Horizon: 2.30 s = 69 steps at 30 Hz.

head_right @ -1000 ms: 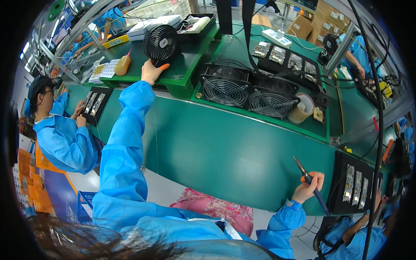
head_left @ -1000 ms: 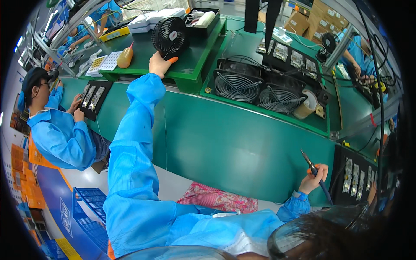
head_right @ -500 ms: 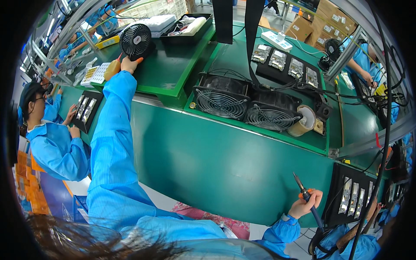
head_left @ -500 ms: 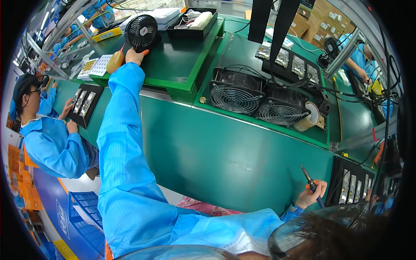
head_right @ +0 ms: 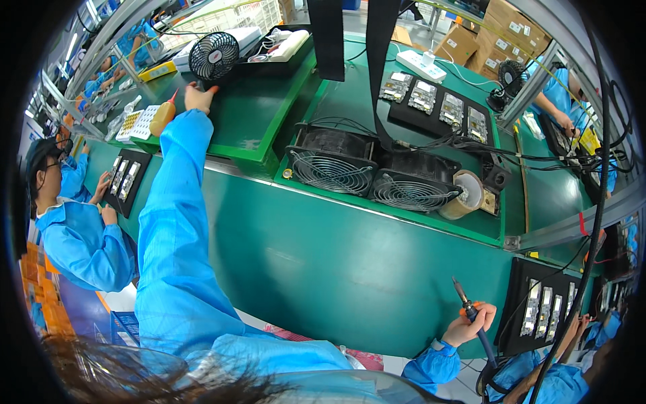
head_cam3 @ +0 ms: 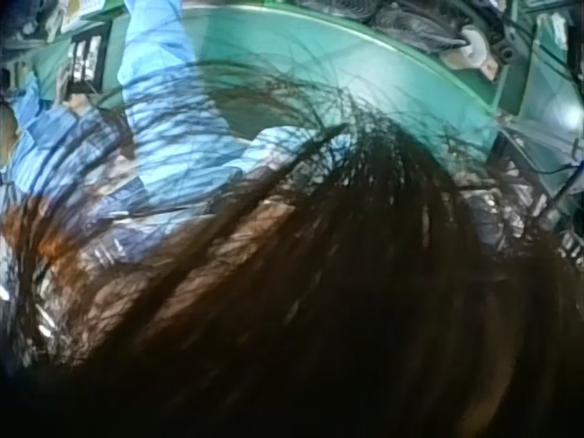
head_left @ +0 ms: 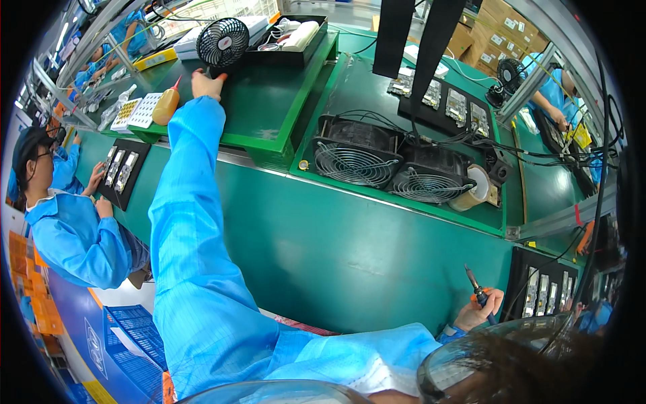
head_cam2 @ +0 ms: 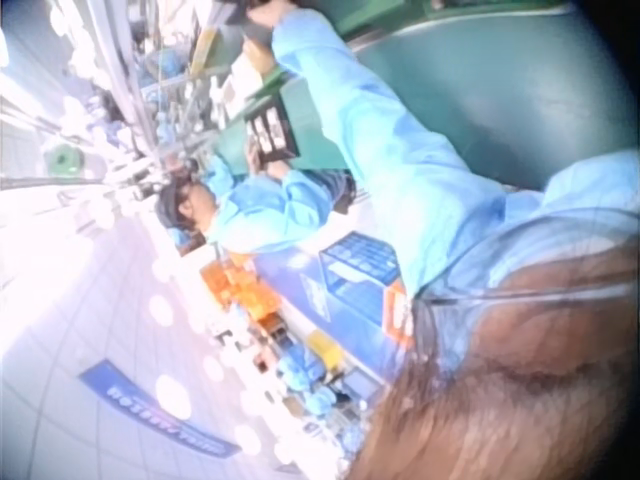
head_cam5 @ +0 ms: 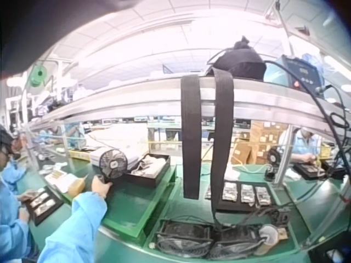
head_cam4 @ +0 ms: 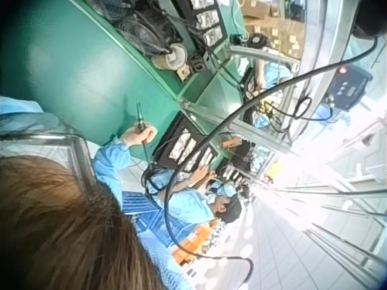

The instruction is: The person solders components onto circuit boards using a soldering iron and solder wire, pushes the tray of boards down the assembly line, and solders additional circuit boards.

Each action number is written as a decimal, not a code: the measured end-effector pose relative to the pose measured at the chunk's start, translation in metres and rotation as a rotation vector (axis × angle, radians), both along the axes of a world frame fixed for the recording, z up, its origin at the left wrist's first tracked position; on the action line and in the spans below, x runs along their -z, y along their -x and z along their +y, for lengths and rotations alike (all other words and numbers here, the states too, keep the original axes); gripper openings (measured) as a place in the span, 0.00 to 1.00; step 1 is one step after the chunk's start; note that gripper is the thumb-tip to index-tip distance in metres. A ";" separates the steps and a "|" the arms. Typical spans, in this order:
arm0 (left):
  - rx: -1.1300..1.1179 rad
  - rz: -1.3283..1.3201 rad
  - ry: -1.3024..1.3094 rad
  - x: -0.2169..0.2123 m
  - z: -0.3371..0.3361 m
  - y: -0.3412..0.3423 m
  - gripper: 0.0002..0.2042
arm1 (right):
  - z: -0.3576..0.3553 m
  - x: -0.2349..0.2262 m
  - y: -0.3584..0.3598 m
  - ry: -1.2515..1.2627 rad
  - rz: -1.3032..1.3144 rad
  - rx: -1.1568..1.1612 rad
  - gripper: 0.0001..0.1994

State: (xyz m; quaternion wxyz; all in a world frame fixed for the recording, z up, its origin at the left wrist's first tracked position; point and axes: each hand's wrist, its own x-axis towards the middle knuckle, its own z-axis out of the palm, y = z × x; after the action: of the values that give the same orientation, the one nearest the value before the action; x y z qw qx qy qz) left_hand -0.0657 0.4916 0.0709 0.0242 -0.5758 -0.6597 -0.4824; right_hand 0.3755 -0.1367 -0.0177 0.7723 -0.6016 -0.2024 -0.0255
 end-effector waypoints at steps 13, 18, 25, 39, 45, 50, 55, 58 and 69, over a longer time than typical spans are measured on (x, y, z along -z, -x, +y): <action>0.271 0.534 0.156 -0.058 0.083 -0.142 0.11 | 0.002 -0.004 0.001 -0.024 -0.007 0.080 0.11; 0.301 0.689 0.410 -0.034 0.134 -0.177 0.17 | 0.007 0.003 -0.005 0.088 -0.218 0.255 0.12; 0.264 0.769 0.414 -0.037 0.144 -0.175 0.14 | 0.003 -0.002 -0.006 0.086 -0.025 0.210 0.12; 0.039 0.847 -0.030 -0.105 0.078 -0.116 0.09 | 0.004 -0.008 0.001 -0.025 -0.030 0.131 0.11; 0.272 0.644 -0.105 -0.116 0.001 -0.074 0.12 | -0.005 -0.007 0.000 -0.102 -0.003 0.076 0.10; 0.435 0.635 0.166 -0.065 -0.102 -0.038 0.09 | -0.006 -0.010 0.002 -0.193 -0.020 0.034 0.09; 0.417 0.591 0.292 -0.023 -0.174 -0.048 0.12 | -0.009 -0.013 0.006 -0.189 0.000 -0.035 0.09; 0.543 0.358 0.182 -0.058 -0.219 -0.037 0.16 | -0.010 -0.013 0.007 -0.167 -0.026 -0.105 0.09; -0.003 0.174 0.197 -0.136 -0.558 0.164 0.10 | -0.010 -0.009 0.014 -0.114 -0.124 -0.231 0.09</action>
State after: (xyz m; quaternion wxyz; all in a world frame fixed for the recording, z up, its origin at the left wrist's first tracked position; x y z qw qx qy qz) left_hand -0.2302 -0.0668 0.2066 0.0254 -0.6141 -0.7002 -0.3633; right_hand 0.3616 -0.1469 -0.0083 0.7890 -0.5267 -0.3160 0.0148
